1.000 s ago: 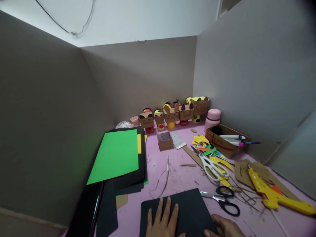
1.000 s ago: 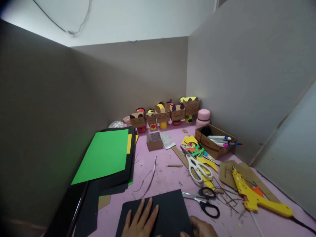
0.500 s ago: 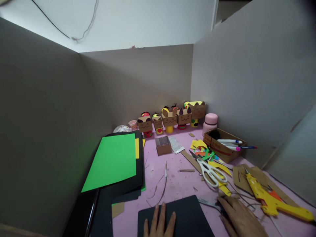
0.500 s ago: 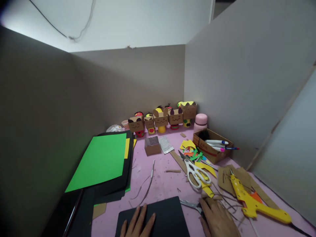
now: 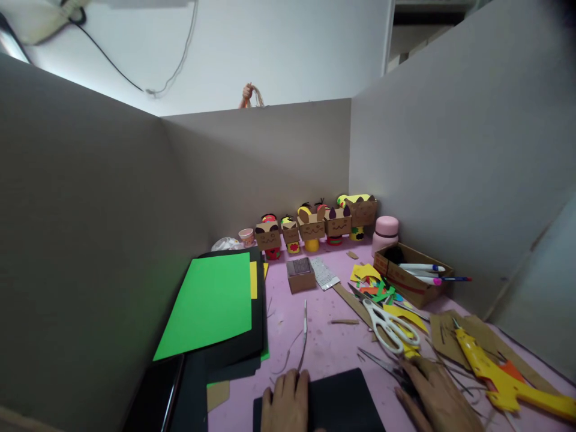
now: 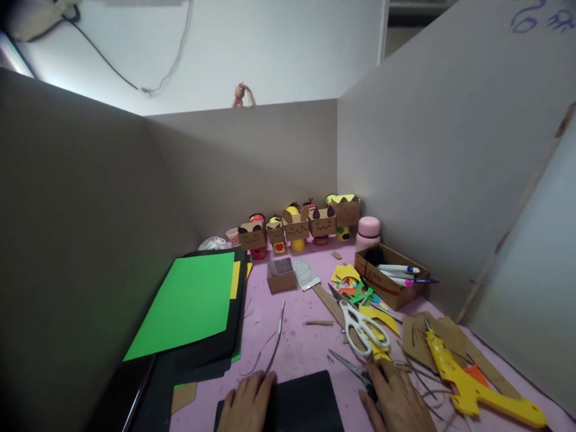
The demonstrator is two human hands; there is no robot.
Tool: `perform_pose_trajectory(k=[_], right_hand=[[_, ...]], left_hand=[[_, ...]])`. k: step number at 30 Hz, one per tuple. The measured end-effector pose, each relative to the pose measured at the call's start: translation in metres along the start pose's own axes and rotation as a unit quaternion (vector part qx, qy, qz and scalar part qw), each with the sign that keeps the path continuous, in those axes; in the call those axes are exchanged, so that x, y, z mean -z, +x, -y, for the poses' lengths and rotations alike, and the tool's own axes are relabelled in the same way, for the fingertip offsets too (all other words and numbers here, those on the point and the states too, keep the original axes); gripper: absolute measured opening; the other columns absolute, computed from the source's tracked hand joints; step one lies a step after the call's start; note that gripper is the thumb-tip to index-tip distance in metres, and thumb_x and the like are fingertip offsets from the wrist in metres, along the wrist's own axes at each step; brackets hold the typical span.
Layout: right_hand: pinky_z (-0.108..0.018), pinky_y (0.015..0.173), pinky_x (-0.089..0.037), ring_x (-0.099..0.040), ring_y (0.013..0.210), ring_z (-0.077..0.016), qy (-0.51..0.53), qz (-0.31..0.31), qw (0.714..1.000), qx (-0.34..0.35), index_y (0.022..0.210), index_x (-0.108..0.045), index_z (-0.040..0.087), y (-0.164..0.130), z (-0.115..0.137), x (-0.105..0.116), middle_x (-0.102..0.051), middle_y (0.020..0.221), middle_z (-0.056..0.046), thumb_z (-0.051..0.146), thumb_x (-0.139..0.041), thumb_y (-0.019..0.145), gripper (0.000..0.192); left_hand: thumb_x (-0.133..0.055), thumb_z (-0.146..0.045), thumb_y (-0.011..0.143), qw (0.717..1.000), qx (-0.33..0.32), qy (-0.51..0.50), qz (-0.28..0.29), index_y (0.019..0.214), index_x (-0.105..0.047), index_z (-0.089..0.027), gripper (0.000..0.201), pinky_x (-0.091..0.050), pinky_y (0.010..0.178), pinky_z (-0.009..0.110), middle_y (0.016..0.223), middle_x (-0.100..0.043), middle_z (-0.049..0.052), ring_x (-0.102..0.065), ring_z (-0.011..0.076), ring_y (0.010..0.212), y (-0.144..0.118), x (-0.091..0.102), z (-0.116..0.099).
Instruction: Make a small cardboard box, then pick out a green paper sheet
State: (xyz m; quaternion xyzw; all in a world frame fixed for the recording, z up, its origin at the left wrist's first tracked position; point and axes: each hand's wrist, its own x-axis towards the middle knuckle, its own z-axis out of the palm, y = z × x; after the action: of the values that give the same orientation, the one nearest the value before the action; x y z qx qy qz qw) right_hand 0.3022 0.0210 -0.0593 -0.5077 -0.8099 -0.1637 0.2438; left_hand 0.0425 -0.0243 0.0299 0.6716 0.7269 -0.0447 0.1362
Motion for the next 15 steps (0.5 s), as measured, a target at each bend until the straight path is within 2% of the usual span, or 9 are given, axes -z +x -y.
perform_pose_trajectory(k=[2, 6, 11, 15], right_hand=[[-0.036, 0.073, -0.057, -0.067, 0.091, -0.0296, 0.066, 0.013, 0.998, -0.012, 0.102, -0.067, 0.013, 0.001, 0.009, 0.009, -0.069, 0.1, -0.017, 0.035, -0.053, 0.083, 0.032], [-0.025, 0.073, -0.056, -0.069, 0.085, -0.0212, 0.226, 0.129, 0.964, -0.049, 0.101, -0.067, 0.017, 0.0, 0.034, 0.014, -0.072, 0.094, -0.011, 0.031, -0.049, 0.087, 0.027], [-0.034, 0.079, -0.054, -0.065, 0.098, -0.0273, 0.24, 0.166, 0.952, -0.086, 0.109, -0.063, 0.015, 0.005, 0.052, 0.001, -0.068, 0.106, -0.015, 0.032, -0.048, 0.085, 0.033], [-0.038, 0.092, -0.047, -0.057, 0.111, -0.028, 0.305, 0.172, 0.931, -0.107, 0.117, -0.059, 0.014, 0.009, 0.055, 0.0, -0.063, 0.117, -0.016, 0.035, -0.049, 0.084, 0.04]], left_hand=[[-0.068, -0.017, 0.061, 1.0, 0.0, -0.01, -0.011, 0.127, -0.05, -0.01, 0.069, -0.032, 0.099, 0.053, 0.129, -0.054, 0.019, -0.046, 0.0351, 0.119, 0.0, 0.002, 0.0], [-0.065, -0.015, 0.061, 0.999, -0.009, -0.034, -0.038, 0.114, -0.059, -0.01, 0.053, -0.035, 0.094, 0.048, 0.116, -0.059, 0.016, -0.05, 0.0339, 0.109, -0.001, 0.001, 0.001], [-0.058, -0.011, 0.063, 0.995, -0.028, -0.073, -0.069, 0.103, -0.061, -0.013, 0.04, -0.038, 0.089, 0.042, 0.112, -0.06, 0.013, -0.05, 0.0305, 0.106, 0.001, -0.008, 0.004], [-0.052, -0.006, 0.071, 0.986, -0.057, -0.072, -0.138, 0.088, -0.061, -0.019, 0.023, -0.039, 0.083, 0.042, 0.09, -0.067, 0.007, -0.058, 0.0265, 0.091, -0.001, -0.019, 0.01]])
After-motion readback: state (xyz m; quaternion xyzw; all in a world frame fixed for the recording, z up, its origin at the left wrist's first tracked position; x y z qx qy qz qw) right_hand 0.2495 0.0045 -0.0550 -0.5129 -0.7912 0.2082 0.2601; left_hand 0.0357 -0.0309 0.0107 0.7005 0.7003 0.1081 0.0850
